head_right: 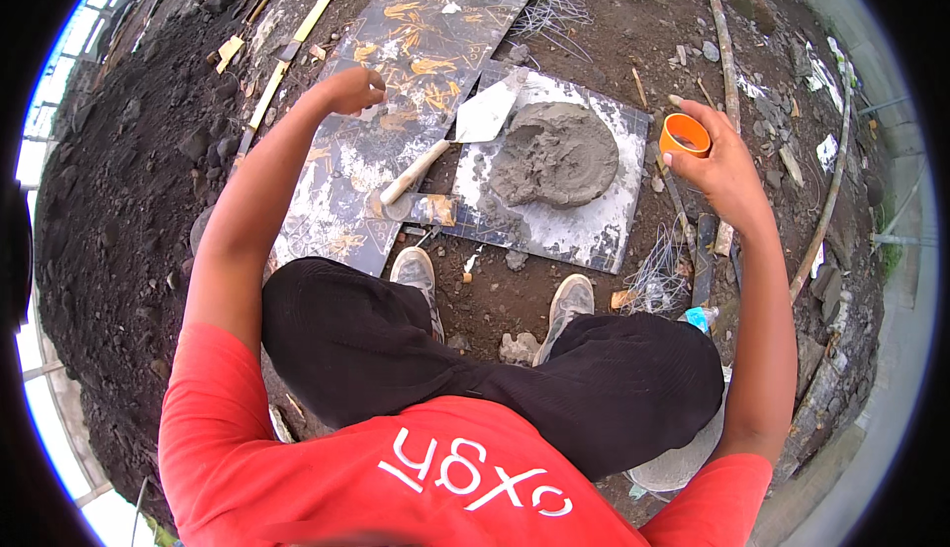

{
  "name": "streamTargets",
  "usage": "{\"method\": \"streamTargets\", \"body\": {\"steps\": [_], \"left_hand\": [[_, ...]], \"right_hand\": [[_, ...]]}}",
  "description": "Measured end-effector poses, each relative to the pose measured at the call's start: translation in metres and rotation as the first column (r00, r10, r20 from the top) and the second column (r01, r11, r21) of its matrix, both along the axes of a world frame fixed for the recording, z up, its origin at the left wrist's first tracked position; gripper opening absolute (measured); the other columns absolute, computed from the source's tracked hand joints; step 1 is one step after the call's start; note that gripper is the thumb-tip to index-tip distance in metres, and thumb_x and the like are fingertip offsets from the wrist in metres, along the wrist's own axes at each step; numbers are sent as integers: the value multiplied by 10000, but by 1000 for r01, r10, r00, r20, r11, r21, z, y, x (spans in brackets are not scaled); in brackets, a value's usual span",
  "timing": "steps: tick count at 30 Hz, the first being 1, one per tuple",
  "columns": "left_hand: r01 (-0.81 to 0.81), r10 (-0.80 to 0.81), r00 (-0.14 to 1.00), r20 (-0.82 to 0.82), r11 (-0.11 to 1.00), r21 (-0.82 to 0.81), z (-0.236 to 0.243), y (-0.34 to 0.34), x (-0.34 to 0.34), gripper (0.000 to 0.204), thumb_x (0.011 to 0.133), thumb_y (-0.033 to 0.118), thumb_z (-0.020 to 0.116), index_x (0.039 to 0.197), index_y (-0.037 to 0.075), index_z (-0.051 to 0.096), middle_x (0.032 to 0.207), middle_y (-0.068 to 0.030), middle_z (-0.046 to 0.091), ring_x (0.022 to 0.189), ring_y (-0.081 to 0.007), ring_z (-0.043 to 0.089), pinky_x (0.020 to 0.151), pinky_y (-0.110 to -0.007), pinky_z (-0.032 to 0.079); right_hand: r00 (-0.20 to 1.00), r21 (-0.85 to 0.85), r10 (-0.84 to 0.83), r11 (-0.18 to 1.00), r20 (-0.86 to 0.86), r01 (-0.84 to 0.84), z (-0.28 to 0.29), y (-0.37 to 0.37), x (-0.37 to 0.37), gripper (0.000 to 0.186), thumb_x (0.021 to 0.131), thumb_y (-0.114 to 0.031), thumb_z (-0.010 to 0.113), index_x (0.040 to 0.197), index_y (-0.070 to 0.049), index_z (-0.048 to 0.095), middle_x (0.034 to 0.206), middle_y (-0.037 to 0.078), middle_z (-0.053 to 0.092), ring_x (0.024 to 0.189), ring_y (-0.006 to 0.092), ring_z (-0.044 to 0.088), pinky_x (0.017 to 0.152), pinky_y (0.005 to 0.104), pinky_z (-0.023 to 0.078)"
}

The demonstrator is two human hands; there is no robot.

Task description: The person scoops cement with a trowel and spreads it onto a tile, then places a small cylindrical object on the tile and adjusts it. The person repeats this process with multiple tiles and cylindrical objects.

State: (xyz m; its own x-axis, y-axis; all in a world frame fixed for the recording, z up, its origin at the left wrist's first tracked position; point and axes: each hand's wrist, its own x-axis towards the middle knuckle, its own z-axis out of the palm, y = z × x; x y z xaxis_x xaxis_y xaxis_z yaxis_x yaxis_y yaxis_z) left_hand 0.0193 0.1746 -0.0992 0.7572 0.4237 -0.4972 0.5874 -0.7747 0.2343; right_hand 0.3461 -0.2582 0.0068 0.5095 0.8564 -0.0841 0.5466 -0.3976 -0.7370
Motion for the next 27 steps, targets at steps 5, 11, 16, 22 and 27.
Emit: {"method": "streamTargets", "body": {"steps": [5,11,16,22,27], "left_hand": [[-92,93,996,0,992,81,-81,30,-52,400,968,370,623,1082,-1,723,1006,-254,738,980,-431,706,884,-487,543],[-84,88,996,33,990,-110,-158,-66,-58,735,948,600,631,1360,-6,567,1296,-249,634,1211,-416,616,1051,-485,488],[-147,161,978,132,983,-107,-177,-97,-46,500,915,409,682,1175,-7,586,1139,-242,675,1118,-419,636,981,-489,501],[-359,441,865,240,877,-321,-148,-102,-73,405,892,277,671,1153,-7,547,1036,-280,679,983,-451,666,880,-501,512],[-502,487,821,297,864,-29,-112,-88,-135,535,904,278,660,1362,30,536,1123,-294,688,1044,-467,664,912,-528,518]], "right_hand": [[967,-189,181,971,177,-147,-37,113,-10,612,788,-166,826,1333,-15,593,1253,189,553,1182,337,610,1062,401,465],[945,-221,315,931,85,-290,-90,186,-56,642,785,-172,834,1348,-1,578,1243,202,524,1173,367,601,1042,409,478],[944,-217,331,922,8,-322,-121,208,-83,650,785,-181,839,1350,6,577,1246,194,526,1158,359,610,1026,411,488],[981,-99,195,976,5,-194,-149,203,-87,651,793,-240,830,1351,-7,588,1219,169,538,1160,337,611,1026,397,487],[989,-103,144,985,45,-139,-155,190,-68,673,784,-270,823,1349,13,592,1234,199,547,1165,358,609,1035,411,481]]}}
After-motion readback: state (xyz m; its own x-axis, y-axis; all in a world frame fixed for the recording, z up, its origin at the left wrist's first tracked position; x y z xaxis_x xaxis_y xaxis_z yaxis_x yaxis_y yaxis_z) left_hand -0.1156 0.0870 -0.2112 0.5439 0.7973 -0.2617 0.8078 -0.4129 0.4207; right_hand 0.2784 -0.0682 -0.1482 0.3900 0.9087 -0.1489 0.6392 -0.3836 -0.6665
